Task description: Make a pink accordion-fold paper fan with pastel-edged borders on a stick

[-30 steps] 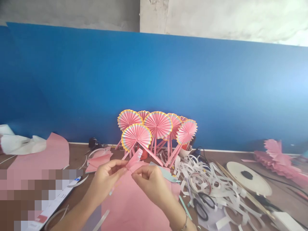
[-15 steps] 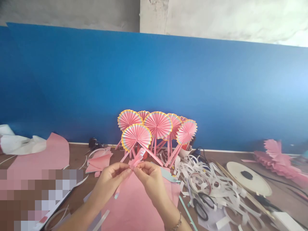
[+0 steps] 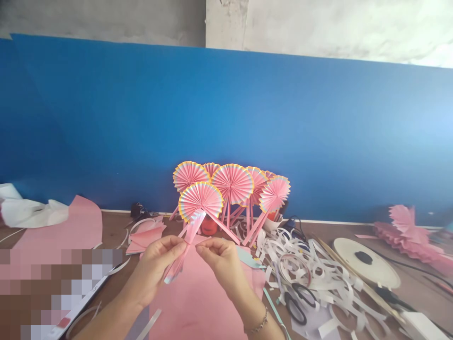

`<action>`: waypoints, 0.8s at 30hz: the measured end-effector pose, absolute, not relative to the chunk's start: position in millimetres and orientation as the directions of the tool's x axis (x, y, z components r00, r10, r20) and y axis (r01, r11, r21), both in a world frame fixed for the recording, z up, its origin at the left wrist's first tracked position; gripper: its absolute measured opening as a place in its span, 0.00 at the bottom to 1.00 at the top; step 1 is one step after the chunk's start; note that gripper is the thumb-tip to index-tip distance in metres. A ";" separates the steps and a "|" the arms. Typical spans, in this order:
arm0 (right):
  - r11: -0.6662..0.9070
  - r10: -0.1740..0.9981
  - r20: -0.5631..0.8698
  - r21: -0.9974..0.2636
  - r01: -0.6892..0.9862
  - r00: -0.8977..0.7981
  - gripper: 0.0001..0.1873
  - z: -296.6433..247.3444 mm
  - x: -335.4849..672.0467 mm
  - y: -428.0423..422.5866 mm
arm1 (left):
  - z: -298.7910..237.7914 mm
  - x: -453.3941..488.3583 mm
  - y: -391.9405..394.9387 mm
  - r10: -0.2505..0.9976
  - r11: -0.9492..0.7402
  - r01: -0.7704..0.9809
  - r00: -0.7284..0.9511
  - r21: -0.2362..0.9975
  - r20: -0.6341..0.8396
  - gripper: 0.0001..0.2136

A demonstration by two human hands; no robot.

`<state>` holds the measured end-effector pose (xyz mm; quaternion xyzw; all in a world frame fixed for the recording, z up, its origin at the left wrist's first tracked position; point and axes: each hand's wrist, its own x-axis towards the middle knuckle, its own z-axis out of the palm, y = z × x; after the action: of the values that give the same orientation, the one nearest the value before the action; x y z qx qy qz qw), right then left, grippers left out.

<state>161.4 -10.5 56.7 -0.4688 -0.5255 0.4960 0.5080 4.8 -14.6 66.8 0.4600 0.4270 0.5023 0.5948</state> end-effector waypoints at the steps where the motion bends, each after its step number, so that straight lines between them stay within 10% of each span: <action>1: 0.071 0.996 0.071 -0.997 0.011 -0.051 0.16 56.1 162.0 -9.6 | 65.8 4.3 -14.0 0.989 0.084 -0.241 0.137 0.967 -0.052 0.13; 7: 0.159 0.987 0.145 -0.927 0.339 -0.067 0.13 57.0 165.2 -11.3 | 57.8 2.7 -9.4 0.997 0.073 -0.159 0.045 0.985 -0.067 0.14; 14: 0.376 0.899 0.403 -0.515 0.771 -0.169 0.11 66.2 167.7 -28.1 | 54.1 -6.1 -2.0 0.981 -0.122 0.288 -0.110 0.950 0.159 0.08; 19: 0.481 0.804 0.528 -0.307 0.821 -0.274 0.12 70.8 165.7 -36.7 | 47.5 -6.7 -3.9 0.841 -0.441 0.723 0.127 0.532 0.525 0.09; 24: 0.558 0.792 0.496 -0.353 0.751 -0.355 0.12 76.5 170.5 -32.0 | 39.9 -0.3 -12.4 0.624 -0.677 0.731 0.514 0.079 0.588 0.12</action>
<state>170.5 -32.0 76.5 -0.4688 -0.8226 0.0324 0.3201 -0.3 -12.4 39.9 0.8655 0.3915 0.2993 -0.0897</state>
